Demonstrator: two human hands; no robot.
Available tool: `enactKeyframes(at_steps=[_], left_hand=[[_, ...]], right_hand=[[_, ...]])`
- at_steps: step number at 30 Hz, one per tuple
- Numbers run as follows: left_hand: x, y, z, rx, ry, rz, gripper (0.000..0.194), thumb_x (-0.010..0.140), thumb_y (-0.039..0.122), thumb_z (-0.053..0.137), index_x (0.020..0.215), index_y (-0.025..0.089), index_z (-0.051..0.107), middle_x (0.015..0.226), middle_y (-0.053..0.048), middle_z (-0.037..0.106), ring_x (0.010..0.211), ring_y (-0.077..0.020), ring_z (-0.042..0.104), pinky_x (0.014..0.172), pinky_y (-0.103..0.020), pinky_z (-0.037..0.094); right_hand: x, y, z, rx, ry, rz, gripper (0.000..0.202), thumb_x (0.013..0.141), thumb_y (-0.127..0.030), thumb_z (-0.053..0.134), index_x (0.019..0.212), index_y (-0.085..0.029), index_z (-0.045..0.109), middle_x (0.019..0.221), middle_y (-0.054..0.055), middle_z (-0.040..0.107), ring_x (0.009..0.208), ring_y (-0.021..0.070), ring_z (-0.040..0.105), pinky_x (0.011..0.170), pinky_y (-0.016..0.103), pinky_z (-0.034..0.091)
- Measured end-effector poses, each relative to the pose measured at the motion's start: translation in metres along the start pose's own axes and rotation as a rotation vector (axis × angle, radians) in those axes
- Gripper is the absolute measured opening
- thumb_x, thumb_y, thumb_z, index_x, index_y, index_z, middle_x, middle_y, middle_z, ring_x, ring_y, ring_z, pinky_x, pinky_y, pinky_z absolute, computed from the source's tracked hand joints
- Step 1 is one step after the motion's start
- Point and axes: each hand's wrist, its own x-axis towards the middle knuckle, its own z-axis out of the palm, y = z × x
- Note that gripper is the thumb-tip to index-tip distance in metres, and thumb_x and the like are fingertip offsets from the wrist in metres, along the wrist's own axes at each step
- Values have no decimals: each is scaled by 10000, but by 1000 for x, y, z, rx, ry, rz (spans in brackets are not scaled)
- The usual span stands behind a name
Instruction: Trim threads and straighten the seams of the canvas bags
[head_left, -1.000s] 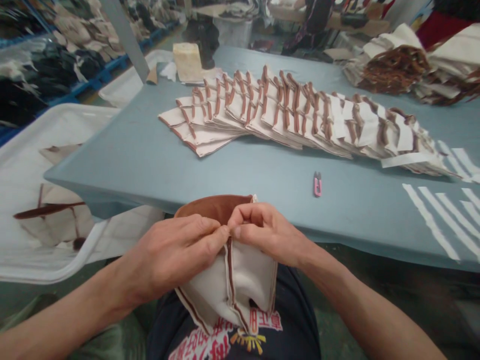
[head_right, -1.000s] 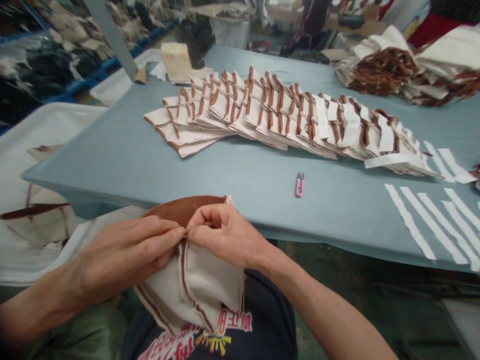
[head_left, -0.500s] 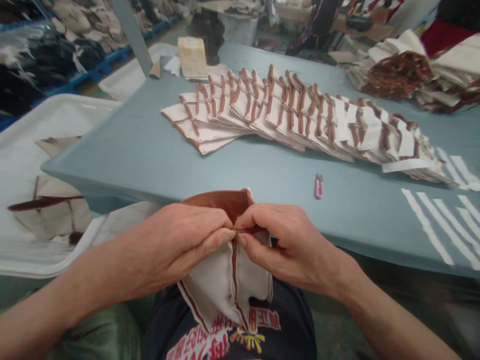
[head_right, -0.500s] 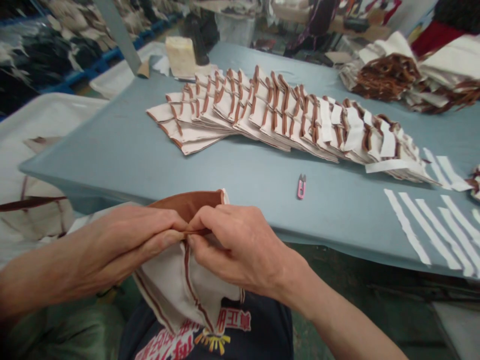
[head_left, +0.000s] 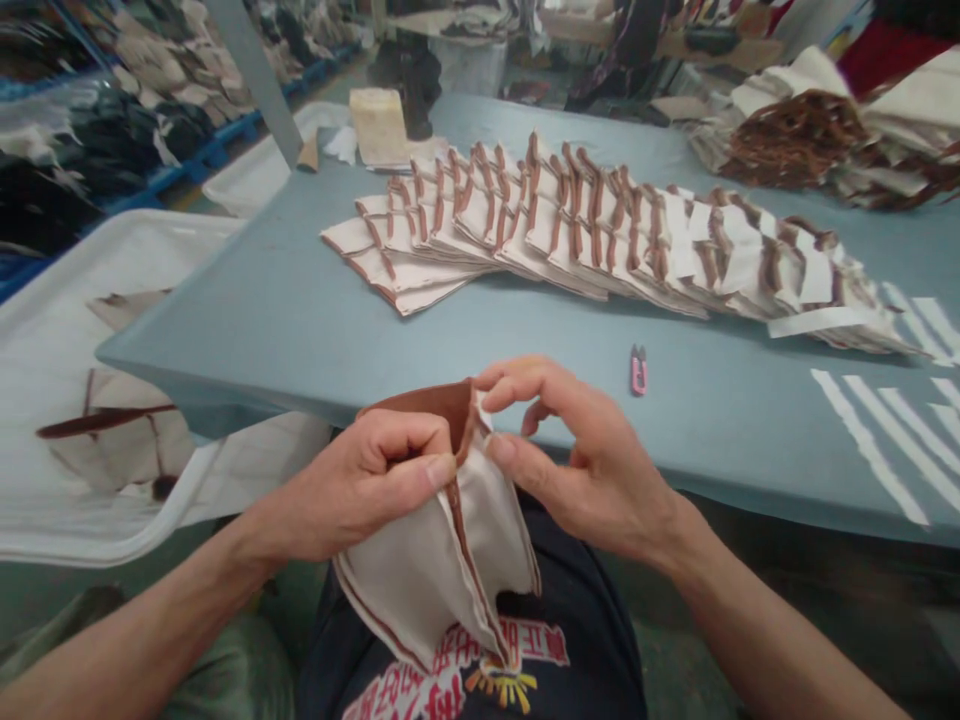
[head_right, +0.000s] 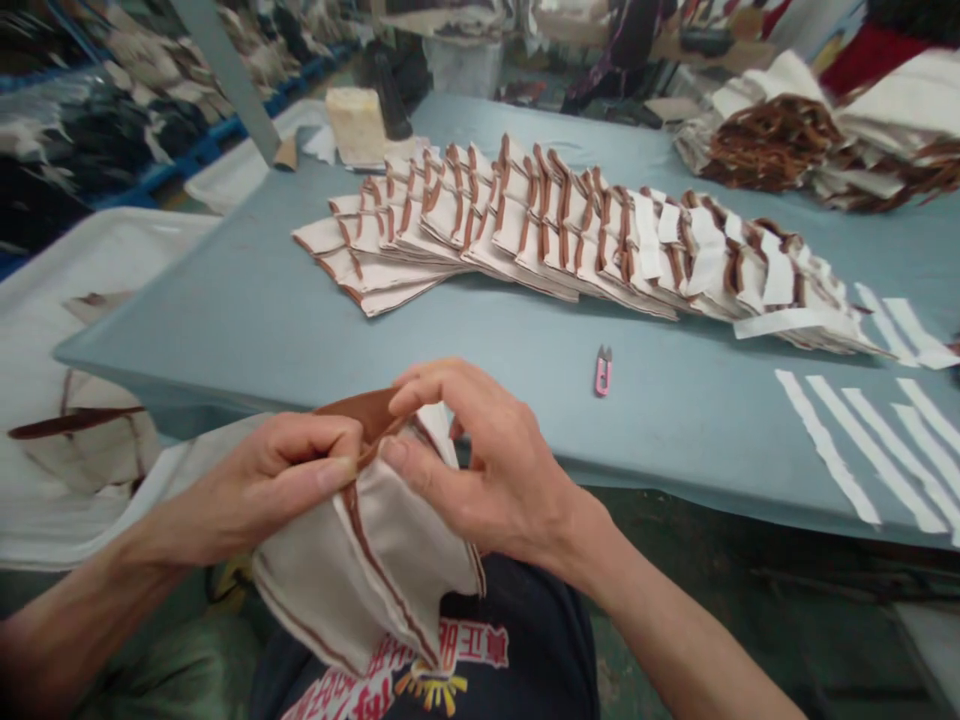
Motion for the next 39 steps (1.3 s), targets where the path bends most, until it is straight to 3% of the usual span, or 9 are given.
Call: enactKeyframes(at_steps=[3,10,17,20,24,27,31,36,39], left_hand=[[-5,-7,1,-225,96,-96,407,915,437,631,656,210,414,592,78,356,496,-78,279,461,-200,278],[-11,-8,2,-145,198,-16,391,881,395,653,619,187,451,601,53,438,530,-79,319,485,-192,299],[-12,-12,2,75,261,117,340,924,315,534,612,190,484,585,44,489,545,-97,390,510,-210,327],[-13,-14,4,295,324,125,290,894,252,501,610,193,497,581,42,519,552,-105,444,527,-215,349],[-21,-12,8,681,406,111,247,859,164,500,614,185,521,569,48,543,536,-104,474,530,-236,302],[-31,-8,8,760,439,142,273,919,176,513,652,180,569,607,45,596,548,-100,516,541,-238,319],[-43,-7,3,614,270,205,256,978,185,542,738,191,631,653,68,624,574,-75,555,554,-194,368],[-53,-9,4,446,143,161,356,978,207,561,643,196,442,589,89,507,523,-64,452,494,-184,327],[-58,-7,5,532,173,253,356,969,158,526,657,205,362,574,98,404,489,-64,367,464,-222,263]], right_hand=[[-8,-5,12,-20,187,44,49,947,-259,643,925,-215,640,900,25,745,821,166,658,707,289,456],[-16,-12,53,156,-4,332,276,904,-415,656,737,-202,600,688,-21,623,642,134,543,642,288,400],[-8,-13,67,374,-91,562,270,850,-418,585,695,-235,463,624,-50,491,579,119,451,534,254,347],[-8,-9,74,118,-67,527,215,805,-290,585,674,-234,424,596,-54,482,557,113,418,543,262,280],[-11,-3,84,-226,25,307,199,781,-231,601,702,-230,417,618,-36,516,578,123,416,584,293,216],[-16,-2,88,-111,65,240,165,830,-240,540,717,-233,420,639,-35,514,585,124,443,583,276,275],[-26,-10,90,244,-46,377,162,859,-276,562,739,-232,463,648,-51,529,575,112,479,552,235,368],[-39,-22,79,316,-166,372,169,868,-230,656,757,-213,530,687,-58,578,604,98,513,590,224,417],[-38,-17,65,288,-152,223,138,863,-238,732,832,-211,600,750,-42,641,640,111,567,626,239,466]])
